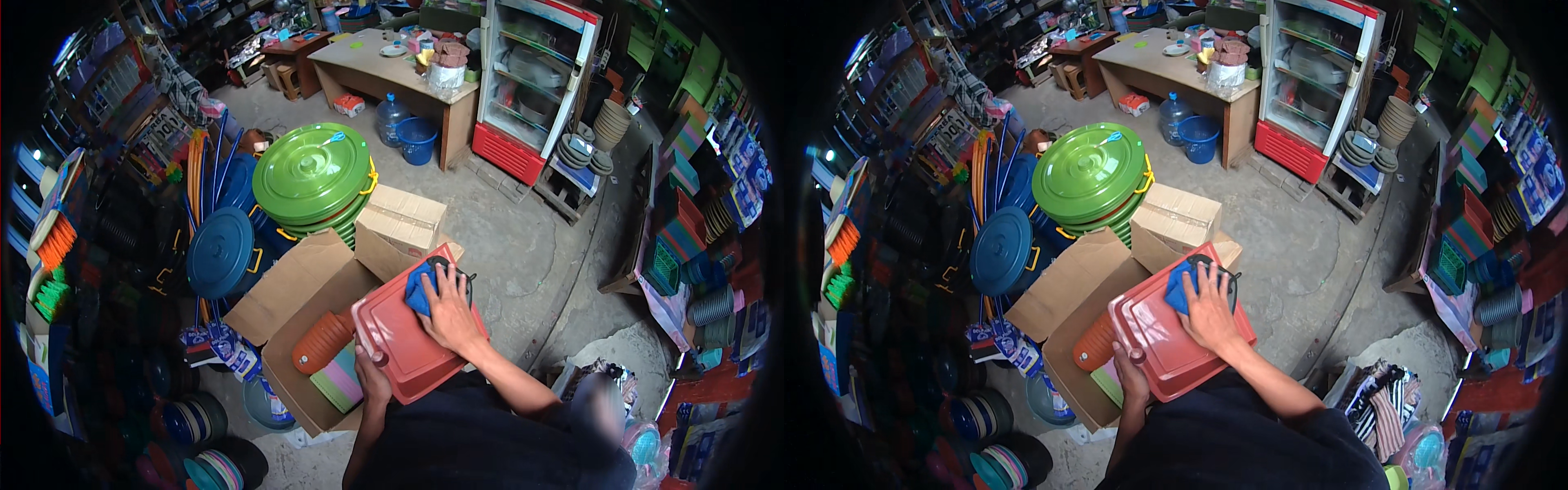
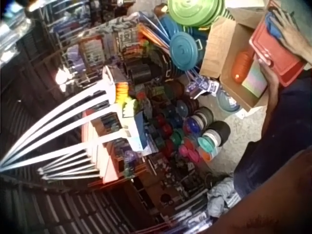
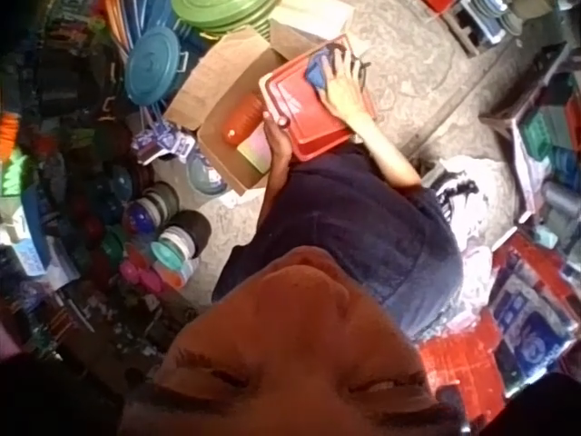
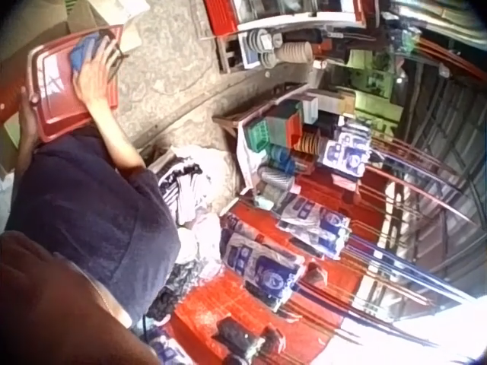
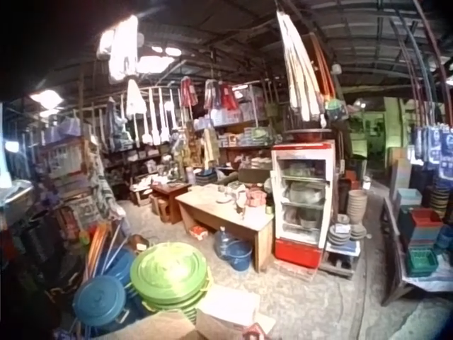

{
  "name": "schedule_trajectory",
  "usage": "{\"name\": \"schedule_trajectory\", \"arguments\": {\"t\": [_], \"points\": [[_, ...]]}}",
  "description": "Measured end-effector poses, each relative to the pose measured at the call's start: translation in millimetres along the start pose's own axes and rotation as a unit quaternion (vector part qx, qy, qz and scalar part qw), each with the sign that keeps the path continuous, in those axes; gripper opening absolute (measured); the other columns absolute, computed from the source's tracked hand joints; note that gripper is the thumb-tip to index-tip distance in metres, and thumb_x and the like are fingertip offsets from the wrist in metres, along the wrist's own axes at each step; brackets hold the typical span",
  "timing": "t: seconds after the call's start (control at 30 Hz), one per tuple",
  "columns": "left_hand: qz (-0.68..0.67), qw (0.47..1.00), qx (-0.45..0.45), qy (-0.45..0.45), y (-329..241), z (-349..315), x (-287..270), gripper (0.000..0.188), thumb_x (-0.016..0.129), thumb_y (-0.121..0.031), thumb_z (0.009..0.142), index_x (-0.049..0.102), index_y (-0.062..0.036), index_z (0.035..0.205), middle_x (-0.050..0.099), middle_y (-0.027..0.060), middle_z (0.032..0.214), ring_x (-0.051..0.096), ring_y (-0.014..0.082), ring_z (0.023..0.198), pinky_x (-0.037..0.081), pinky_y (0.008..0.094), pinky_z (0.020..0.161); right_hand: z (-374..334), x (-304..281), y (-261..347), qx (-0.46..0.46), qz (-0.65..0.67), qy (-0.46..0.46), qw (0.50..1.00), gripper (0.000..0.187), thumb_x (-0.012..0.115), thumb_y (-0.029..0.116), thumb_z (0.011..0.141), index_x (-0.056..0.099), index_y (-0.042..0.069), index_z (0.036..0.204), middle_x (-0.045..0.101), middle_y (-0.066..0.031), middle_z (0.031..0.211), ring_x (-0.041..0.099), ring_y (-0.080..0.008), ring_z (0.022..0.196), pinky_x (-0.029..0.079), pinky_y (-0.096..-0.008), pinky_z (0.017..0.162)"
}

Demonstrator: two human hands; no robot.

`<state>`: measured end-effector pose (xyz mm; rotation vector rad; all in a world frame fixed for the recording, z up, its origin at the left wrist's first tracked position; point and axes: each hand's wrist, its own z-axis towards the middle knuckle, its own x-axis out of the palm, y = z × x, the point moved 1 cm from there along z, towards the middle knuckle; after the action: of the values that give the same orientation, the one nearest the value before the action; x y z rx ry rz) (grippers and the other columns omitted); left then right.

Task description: Assembling plastic dustpans by wiping the tray with a cloth and attaching the handle pole.

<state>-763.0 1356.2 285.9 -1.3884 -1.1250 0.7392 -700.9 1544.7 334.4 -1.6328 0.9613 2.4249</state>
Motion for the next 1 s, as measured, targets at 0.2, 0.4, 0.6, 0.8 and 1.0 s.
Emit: {"name": "schedule_trajectory", "arguments": {"t": [0.2,0.4,0.6,0.8,1.0], "points": [[-0.113,0.992,-0.032,0.045,-5,6,0,0.063,0.018,-0.047,0.106,0.043,0.0021,0.137,0.054,0.0152,0.13,0.051,0.0225,0.121,0.039,0.0349,0.103,-22,6,66,-0.133,0.271,0.086,0.949,0.057,0.061,0.02,0.091,0.044,0.005,0.143,0.025,-0.0211,0.156,0.02,-0.0397,0.146,0.014,-0.0526,0.119],[-0.167,0.984,-0.047,-0.028,-7,5,-33,0.062,0.018,-0.05,0.105,0.048,-0.0008,0.129,0.058,0.0097,0.12,0.057,0.0182,0.107,0.044,0.034,0.095,-21,7,81,-0.209,0.336,0.168,0.903,0.058,0.061,0.015,0.089,0.042,0.006,0.144,0.03,-0.018,0.155,0.024,-0.0341,0.145,0.018,-0.0452,0.12],[-0.088,0.994,0.01,-0.071,-20,-9,-44,0.063,0.018,-0.049,0.105,0.046,0.0001,0.133,0.059,0.0114,0.119,0.057,0.0199,0.107,0.044,0.0341,0.095,17,23,55,-0.153,0.109,0.053,0.981,0.071,0.065,0.005,0.074,0.042,0.0,0.141,0.027,-0.0199,0.156,0.023,-0.0401,0.145,0.017,-0.0503,0.119],[0.016,0.992,0.063,-0.104,-13,-17,-55,0.062,0.022,-0.049,0.105,0.052,0.0004,0.125,0.061,0.012,0.114,0.06,0.0206,0.103,0.046,0.0347,0.093,48,32,64,-0.013,0.306,-0.053,0.95,0.055,0.04,0.032,0.1,0.035,0.008,0.149,0.015,-0.0184,0.16,0.009,-0.0436,0.147,0.011,-0.0505,0.119],[0.278,0.915,0.247,-0.154,-13,-18,-53,0.062,0.023,-0.048,0.105,0.046,0.0017,0.133,0.059,0.0135,0.121,0.057,0.0209,0.11,0.044,0.0357,0.096,0,12,155,-0.405,0.25,0.221,0.851,0.069,0.066,0.015,0.079,0.044,0.012,0.144,0.019,-0.0135,0.16,0.009,-0.0441,0.147,0.006,-0.0543,0.119]]}}
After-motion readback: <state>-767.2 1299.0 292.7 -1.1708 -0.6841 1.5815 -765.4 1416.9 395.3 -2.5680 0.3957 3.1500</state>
